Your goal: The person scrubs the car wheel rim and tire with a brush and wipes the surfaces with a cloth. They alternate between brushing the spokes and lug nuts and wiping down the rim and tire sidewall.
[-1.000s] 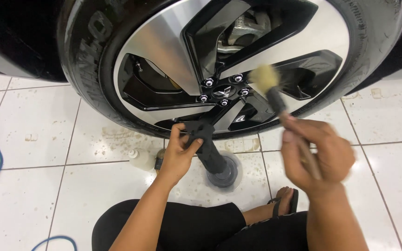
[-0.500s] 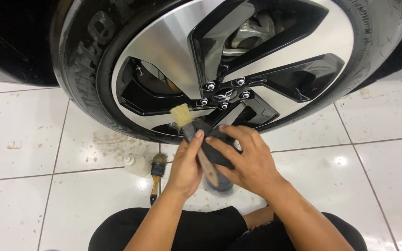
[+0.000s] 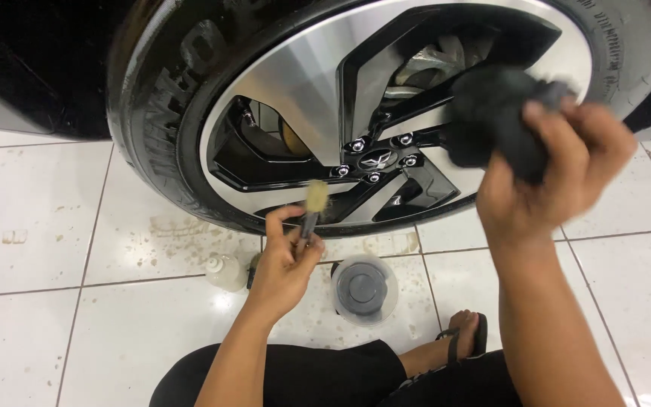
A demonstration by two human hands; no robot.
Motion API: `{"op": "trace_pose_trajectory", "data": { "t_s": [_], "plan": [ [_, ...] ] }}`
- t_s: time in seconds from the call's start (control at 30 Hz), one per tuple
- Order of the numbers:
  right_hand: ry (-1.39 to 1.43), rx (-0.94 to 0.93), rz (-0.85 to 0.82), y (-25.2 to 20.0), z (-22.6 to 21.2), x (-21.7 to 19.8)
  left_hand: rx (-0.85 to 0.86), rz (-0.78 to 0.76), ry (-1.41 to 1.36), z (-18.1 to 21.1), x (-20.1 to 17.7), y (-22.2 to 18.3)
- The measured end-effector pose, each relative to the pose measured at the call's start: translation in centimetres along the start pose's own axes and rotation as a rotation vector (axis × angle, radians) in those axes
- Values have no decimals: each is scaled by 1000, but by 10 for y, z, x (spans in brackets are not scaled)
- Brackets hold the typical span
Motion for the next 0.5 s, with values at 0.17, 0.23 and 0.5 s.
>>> {"op": "trace_pose_trajectory", "data": {
  "t_s": [0.17, 0.23, 0.5],
  "plan": [
    [-145, 56, -348, -34, -18, 62, -392, -9, 117, 11, 5, 0],
    [-94, -30, -448, -46, -25, 75, -385, -7, 136, 14, 1, 3],
    [-209, 113, -131, -11, -8, 48, -235, -36, 32, 18, -20, 0]
  ]
}}
Point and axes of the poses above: each hand's wrist, its own y-axis towards the middle knuckle, its own x-axis out of the palm, z = x × y, the point moved 3 cm from there along y, towards the middle knuckle, and after that the axes turned 7 degrees about x, right-handed, at the moved point
